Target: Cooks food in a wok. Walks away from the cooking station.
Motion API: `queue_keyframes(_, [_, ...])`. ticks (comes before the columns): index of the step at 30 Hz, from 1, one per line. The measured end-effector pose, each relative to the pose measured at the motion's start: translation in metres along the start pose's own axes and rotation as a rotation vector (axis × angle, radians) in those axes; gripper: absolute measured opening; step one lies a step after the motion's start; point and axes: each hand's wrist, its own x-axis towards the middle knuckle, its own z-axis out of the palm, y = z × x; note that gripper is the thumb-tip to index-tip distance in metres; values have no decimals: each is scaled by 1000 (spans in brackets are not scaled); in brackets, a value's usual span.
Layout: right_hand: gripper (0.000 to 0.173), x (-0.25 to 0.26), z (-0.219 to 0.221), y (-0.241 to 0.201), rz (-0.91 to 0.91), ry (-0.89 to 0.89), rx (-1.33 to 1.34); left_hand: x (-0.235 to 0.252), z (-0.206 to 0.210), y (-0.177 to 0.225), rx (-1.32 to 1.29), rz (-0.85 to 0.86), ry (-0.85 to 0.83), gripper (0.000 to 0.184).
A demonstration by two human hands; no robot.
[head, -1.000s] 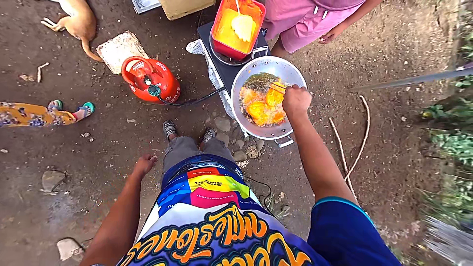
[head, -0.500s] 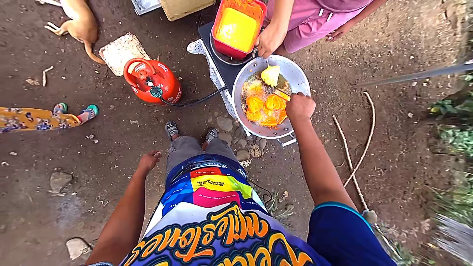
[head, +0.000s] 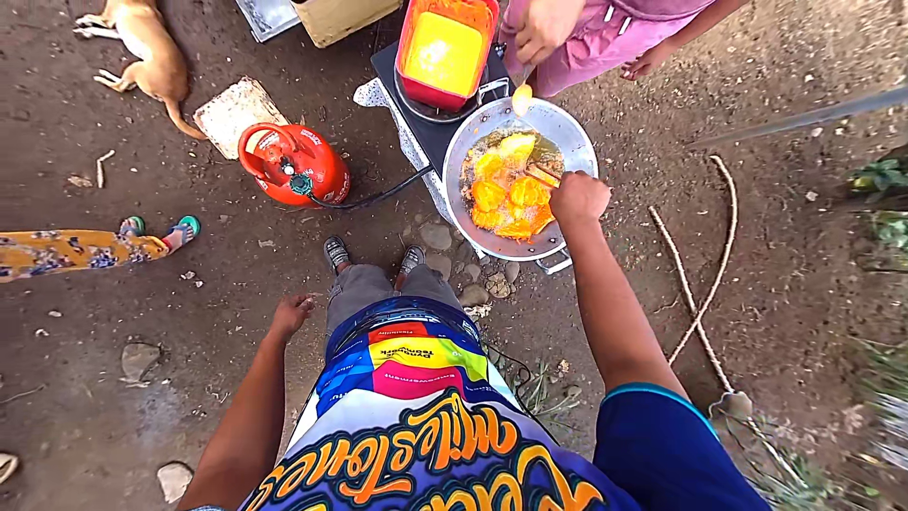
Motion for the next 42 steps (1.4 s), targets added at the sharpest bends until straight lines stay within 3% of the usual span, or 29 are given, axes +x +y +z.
queue_keyframes(8, [31, -1, -10, 0, 20, 0, 24, -4, -2, 3, -16, -11, 6, 36])
queue_keyframes(24, [46, -29, -15, 41, 177, 20, 199, 3, -9, 20, 4, 20, 17, 35])
queue_keyframes(42, [49, -92, 23, 92, 346, -5, 483, 9, -15, 22, 11, 52, 23, 36])
